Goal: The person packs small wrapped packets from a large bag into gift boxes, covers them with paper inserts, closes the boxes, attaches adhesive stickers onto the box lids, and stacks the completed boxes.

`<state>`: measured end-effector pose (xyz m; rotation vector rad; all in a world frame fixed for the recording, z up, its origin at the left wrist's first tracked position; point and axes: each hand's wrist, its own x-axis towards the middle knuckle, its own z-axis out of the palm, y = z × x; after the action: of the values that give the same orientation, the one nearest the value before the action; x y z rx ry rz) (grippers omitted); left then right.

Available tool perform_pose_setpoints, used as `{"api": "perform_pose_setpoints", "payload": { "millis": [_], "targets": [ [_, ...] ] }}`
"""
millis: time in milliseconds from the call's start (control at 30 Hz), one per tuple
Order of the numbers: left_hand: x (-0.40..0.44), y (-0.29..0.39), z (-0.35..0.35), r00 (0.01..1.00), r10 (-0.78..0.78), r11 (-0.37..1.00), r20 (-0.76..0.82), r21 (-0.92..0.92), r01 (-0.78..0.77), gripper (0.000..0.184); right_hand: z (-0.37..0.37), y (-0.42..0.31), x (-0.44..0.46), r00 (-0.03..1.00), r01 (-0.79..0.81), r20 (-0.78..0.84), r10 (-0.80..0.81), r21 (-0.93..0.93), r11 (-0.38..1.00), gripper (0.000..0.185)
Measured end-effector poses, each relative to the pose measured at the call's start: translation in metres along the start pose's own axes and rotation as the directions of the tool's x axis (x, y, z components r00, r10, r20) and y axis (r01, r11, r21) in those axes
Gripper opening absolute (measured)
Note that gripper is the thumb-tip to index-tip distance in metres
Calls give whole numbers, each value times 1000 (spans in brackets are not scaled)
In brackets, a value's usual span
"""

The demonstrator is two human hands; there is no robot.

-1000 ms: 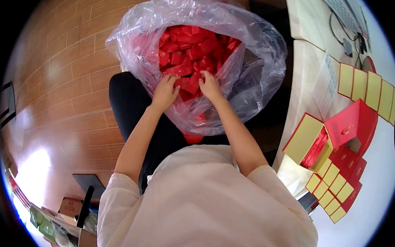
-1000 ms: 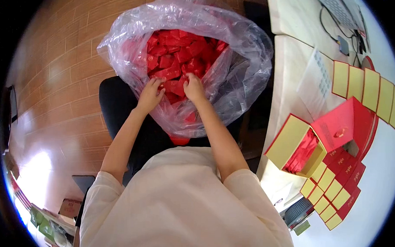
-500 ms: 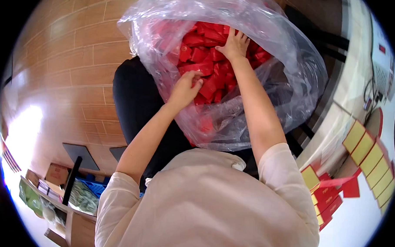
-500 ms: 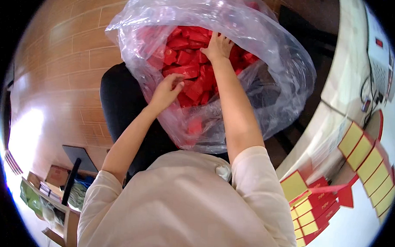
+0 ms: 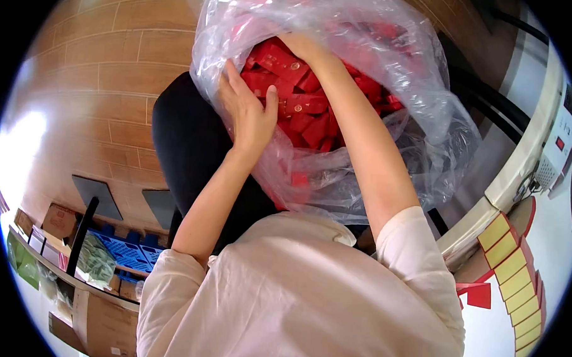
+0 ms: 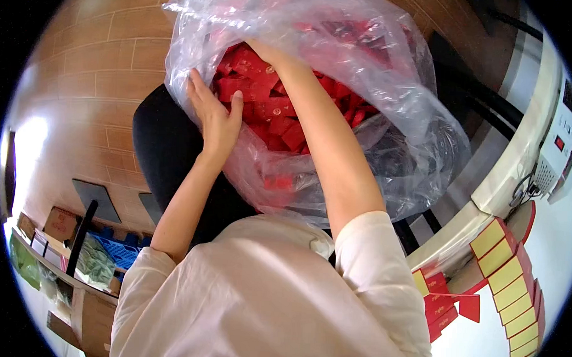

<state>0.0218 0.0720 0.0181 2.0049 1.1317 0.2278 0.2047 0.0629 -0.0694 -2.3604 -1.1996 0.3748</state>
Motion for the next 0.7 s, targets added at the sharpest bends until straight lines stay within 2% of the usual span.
{"api": "perform_pose_setpoints", "payload": {
  "millis": [67, 100, 133, 200, 233, 267, 333, 367, 433, 467, 533, 600, 633, 667, 700],
  "targets": [
    [0, 0, -4, 1000, 6, 1000, 22, -7, -6, 91, 14, -14, 16, 954, -222, 260, 146, 290, 931, 53],
    [0, 1, -4, 1000, -7, 1000, 19, -9, 7, 89, 17, -16, 23, 910, -220, 375, 177, 76, 972, 61],
    [1, 2, -5, 1000, -15, 1000, 15, -13, 15, 89, 20, -19, 21, 908, -214, 382, 171, 73, 974, 61],
    [4, 5, -7, 1000, -15, 998, 26, -65, 17, 89, 24, -25, 10, 928, 76, 370, -41, -82, 994, 71],
    [5, 6, -7, 1000, -20, 996, 17, -89, 21, 88, 25, -27, 1, 907, 28, 421, -1, -56, 998, 82],
    [6, 6, -7, 1000, -19, 994, 17, -104, 20, 88, 28, -29, -14, 894, 63, 448, -4, -116, 991, 87],
    [9, 6, -5, 1000, -20, 994, 4, -108, 20, 87, 16, -35, -53, 700, -102, 672, 242, -242, 965, 87],
    [9, 7, -5, 1000, -15, 994, -15, -112, 14, 86, 12, -36, -67, 703, -93, 669, 241, -248, 964, 87],
    [9, 3, -4, 1000, 1, 991, -23, -132, -4, 85, 2, -35, -95, 776, -171, 601, 193, -95, 981, 78],
    [9, 1, -4, 999, 20, 989, -26, -146, -23, 85, 1, -37, -112, 778, -174, 596, 200, -102, 979, 78],
    [9, -1, -1, 998, 37, 988, -46, -150, -43, 85, -2, -38, -148, 812, -210, 564, 150, 44, 977, 72],
    [8, -4, 2, 996, 57, 986, -70, -153, -67, 84, 2, -43, -182, 786, -183, 595, 167, -34, 983, 66],
    [7, -7, 4, 997, 50, 985, -67, -164, -60, 84, -3, -54, -198, 866, -171, 478, 147, 7, 985, 61],
    [7, -9, 6, 997, 43, 983, -67, -174, -54, 83, -1, -52, -207, 872, -171, 466, 150, 3, 985, 61],
    [7, -12, 7, 997, 40, 984, -65, -168, -51, 82, 1, -50, -217, 856, -238, 465, 226, -34, 971, 61]
  ]
}}
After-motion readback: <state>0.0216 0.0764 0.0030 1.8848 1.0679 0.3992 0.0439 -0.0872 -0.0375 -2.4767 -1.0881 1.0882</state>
